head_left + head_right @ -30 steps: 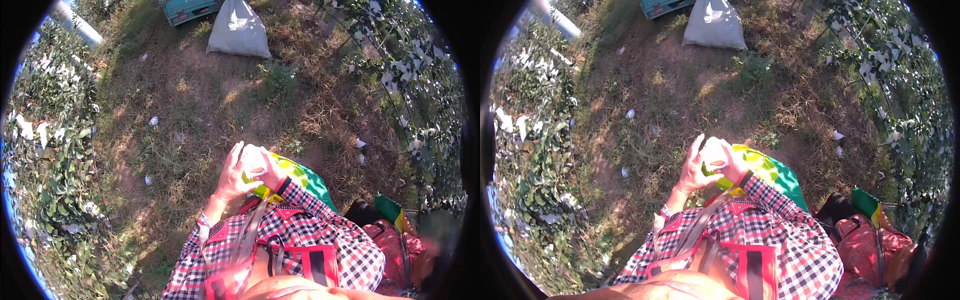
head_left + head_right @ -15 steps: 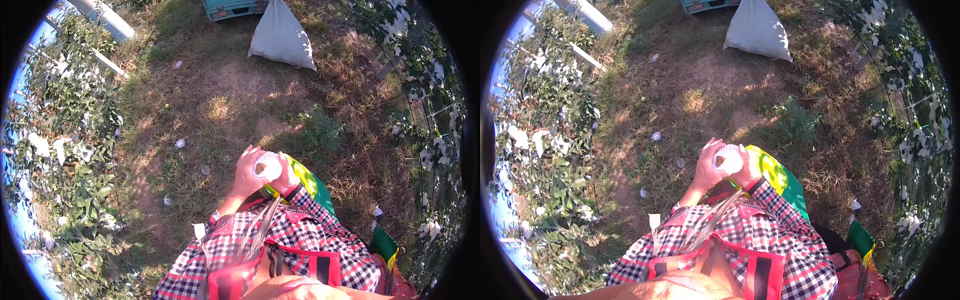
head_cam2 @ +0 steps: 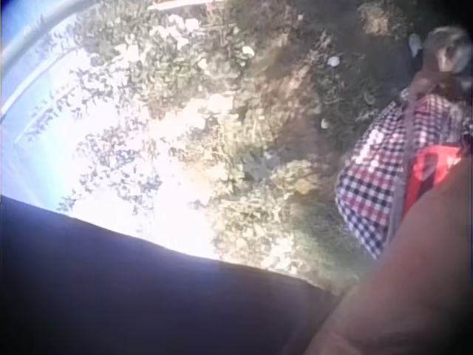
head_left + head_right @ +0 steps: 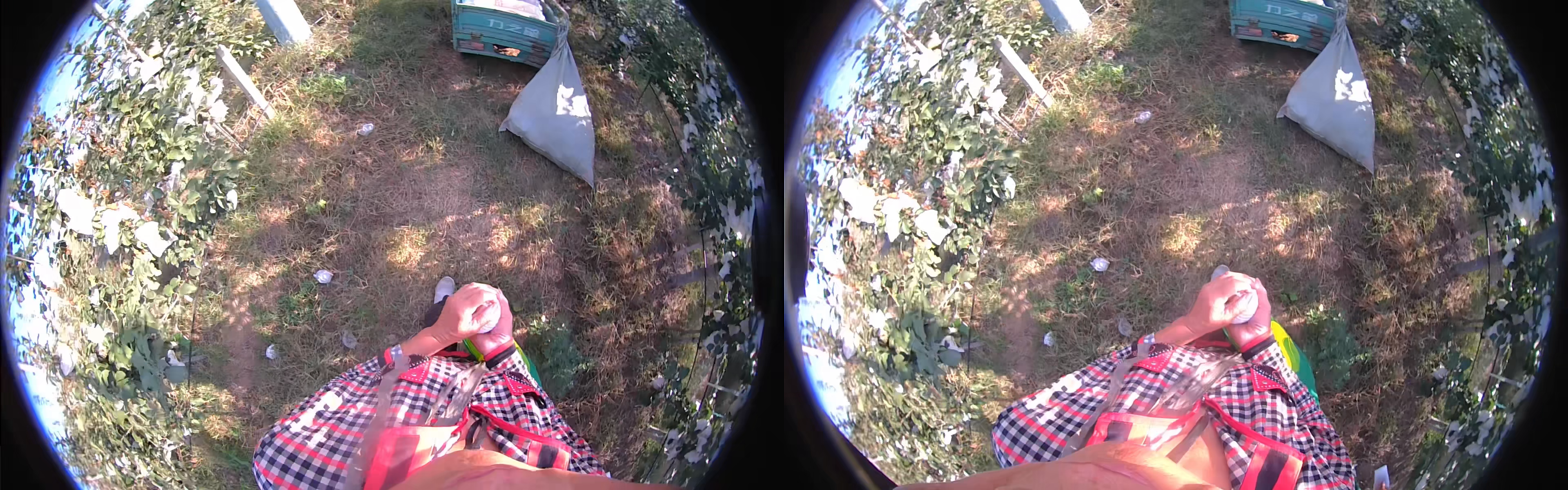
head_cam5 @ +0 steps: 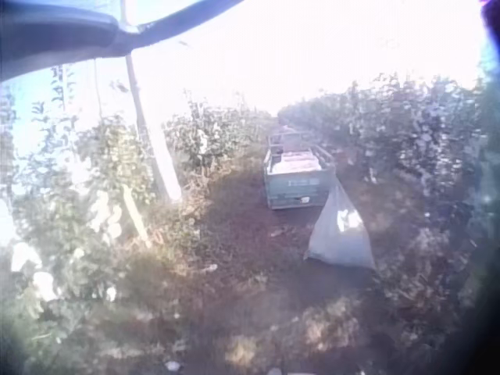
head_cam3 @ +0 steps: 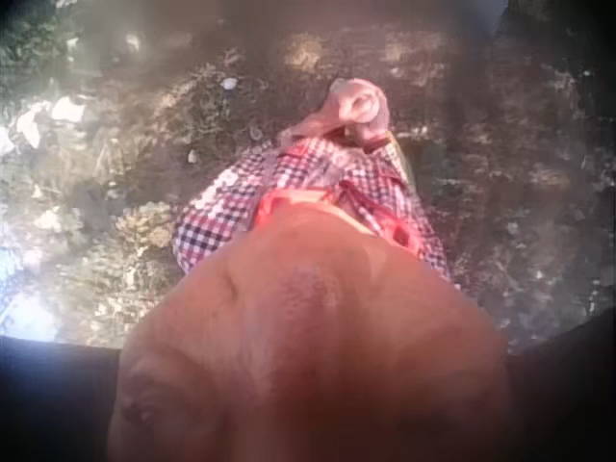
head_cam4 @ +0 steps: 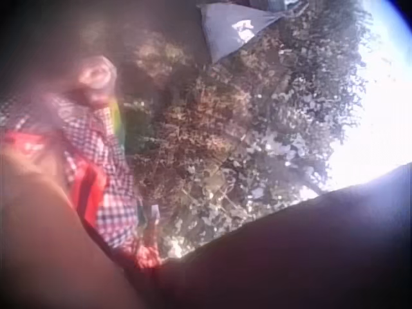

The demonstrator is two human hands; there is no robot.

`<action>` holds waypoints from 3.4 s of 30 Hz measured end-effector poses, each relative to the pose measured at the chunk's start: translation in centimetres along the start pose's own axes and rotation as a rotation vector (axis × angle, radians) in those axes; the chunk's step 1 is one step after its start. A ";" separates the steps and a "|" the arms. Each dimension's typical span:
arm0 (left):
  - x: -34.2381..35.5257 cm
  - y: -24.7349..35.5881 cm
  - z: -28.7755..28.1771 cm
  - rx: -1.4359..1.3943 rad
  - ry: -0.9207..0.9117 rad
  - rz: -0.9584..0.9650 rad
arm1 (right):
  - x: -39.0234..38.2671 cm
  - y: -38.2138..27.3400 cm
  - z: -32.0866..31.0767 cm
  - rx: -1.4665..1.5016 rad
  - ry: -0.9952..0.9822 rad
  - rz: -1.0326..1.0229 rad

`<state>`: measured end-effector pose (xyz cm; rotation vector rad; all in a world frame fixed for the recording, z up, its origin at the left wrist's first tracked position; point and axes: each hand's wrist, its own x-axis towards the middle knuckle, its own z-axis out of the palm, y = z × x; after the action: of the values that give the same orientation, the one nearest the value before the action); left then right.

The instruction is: The person wraps individual apples in white foam netting and places them into a white plastic crate on a green cart. The person also retrieves additional netting from a sack and continues wrapping apples one at a time.

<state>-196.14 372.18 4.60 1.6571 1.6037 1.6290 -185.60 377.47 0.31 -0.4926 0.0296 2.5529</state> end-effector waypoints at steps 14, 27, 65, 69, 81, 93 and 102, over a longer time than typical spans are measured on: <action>28.9 -15.3 -3.2 -0.299 -0.038 -0.405 | 29.4 -15.9 8.8 0.070 -0.223 0.084; 57.6 -24.3 6.6 -0.055 -0.021 -0.182 | 46.5 -40.4 17.8 0.100 -0.155 0.199; 144.5 -73.6 19.6 -0.141 -0.109 -0.293 | 124.4 -100.9 35.6 0.441 -0.262 0.202; 151.1 -79.0 19.0 -0.182 0.046 -0.405 | 130.5 -105.1 41.9 0.170 -0.034 0.080; 180.3 -101.1 11.3 0.105 -0.024 -0.040 | 162.9 -116.8 50.0 0.177 0.011 0.307; 208.0 -114.9 7.3 0.298 -0.101 0.146 | 188.1 -129.7 59.9 0.067 0.000 0.372; 226.2 -124.4 6.1 0.312 -0.074 0.016 | 206.6 -140.9 67.4 -0.013 -0.022 0.504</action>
<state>-312.39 602.71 9.58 1.8589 1.8865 1.3588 -299.91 609.82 1.46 -0.5133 0.1461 3.0517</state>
